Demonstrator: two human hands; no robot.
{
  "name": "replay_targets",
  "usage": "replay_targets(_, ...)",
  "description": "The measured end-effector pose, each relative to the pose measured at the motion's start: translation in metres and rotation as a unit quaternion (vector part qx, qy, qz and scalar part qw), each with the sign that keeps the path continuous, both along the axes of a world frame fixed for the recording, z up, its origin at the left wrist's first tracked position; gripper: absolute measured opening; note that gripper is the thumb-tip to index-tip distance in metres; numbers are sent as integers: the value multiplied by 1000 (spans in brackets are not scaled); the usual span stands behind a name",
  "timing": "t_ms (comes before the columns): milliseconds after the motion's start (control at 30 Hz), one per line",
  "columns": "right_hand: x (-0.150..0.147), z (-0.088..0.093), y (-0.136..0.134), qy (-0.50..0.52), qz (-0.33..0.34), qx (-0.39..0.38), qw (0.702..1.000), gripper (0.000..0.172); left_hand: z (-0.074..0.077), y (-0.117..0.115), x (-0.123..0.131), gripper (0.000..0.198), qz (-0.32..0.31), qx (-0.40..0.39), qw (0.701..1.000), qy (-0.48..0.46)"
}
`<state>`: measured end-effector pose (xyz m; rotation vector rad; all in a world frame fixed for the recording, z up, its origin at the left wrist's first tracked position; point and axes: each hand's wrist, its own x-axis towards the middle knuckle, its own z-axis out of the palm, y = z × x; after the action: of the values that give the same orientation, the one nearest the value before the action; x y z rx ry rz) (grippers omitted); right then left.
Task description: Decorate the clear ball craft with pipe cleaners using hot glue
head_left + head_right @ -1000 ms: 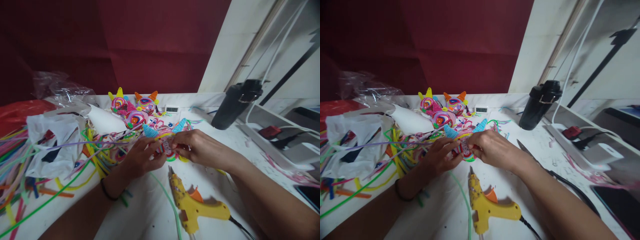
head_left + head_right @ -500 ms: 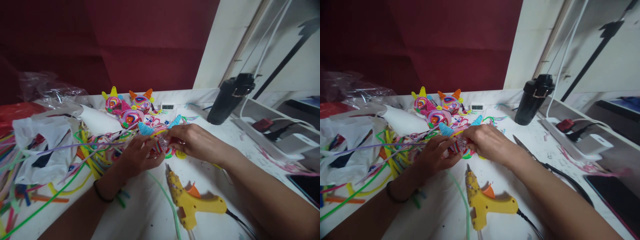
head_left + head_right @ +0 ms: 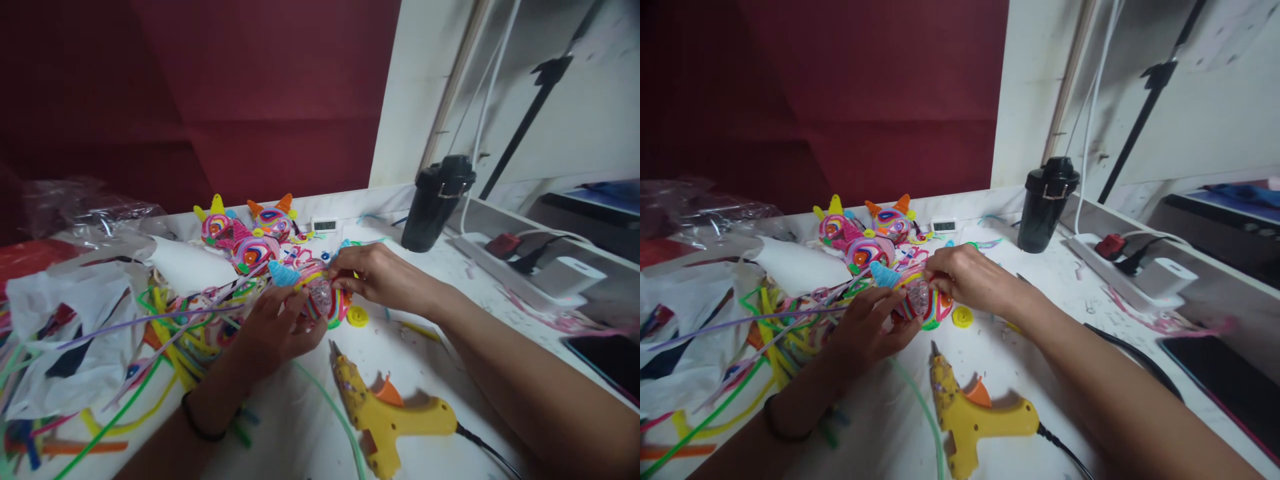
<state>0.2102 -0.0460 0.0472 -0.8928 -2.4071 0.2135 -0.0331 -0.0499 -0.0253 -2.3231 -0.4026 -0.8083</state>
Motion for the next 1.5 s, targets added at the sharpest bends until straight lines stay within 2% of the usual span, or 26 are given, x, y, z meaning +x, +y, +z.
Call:
replay_targets(367, -3, -5, 1, 28, -41, -63, 997, 12, 3, 0, 3, 53, 13, 28, 1000, 0)
replay_targets(633, -3, -8, 7, 52, -39, -102, 993, 14, -1, 0, 3, 52, 17, 27, 999, -3)
replay_targets(800, -5, -8, 8, 82, -78, -143, 983, 11, 0, -1, 4, 47, 15, 18, 1000, -4)
replay_targets(933, -4, -10, 8, 79, -101, -125, 984, 7, -3, 0, 2, 49, 12, 15, 1000, 0)
replay_targets(1067, -2, -12, 9, 73, -97, -116, 986, 9, -4, 0, 3, 49, 6, 12, 1000, -1)
replay_targets(1233, -3, -13, 11, 77, -99, -127, 984, 11, -4, 0, 4, 50, 14, 17, 1000, -2)
replay_targets(1400, -5, -15, 11, 105, -122, -154, 975, 7, -4, 0, 4, 50, 18, 15, 1000, -7)
replay_targets(1500, -2, -14, 13, 126, -104, -176, 971, 10, -3, -1, 4, 48, 18, 17, 1000, -5)
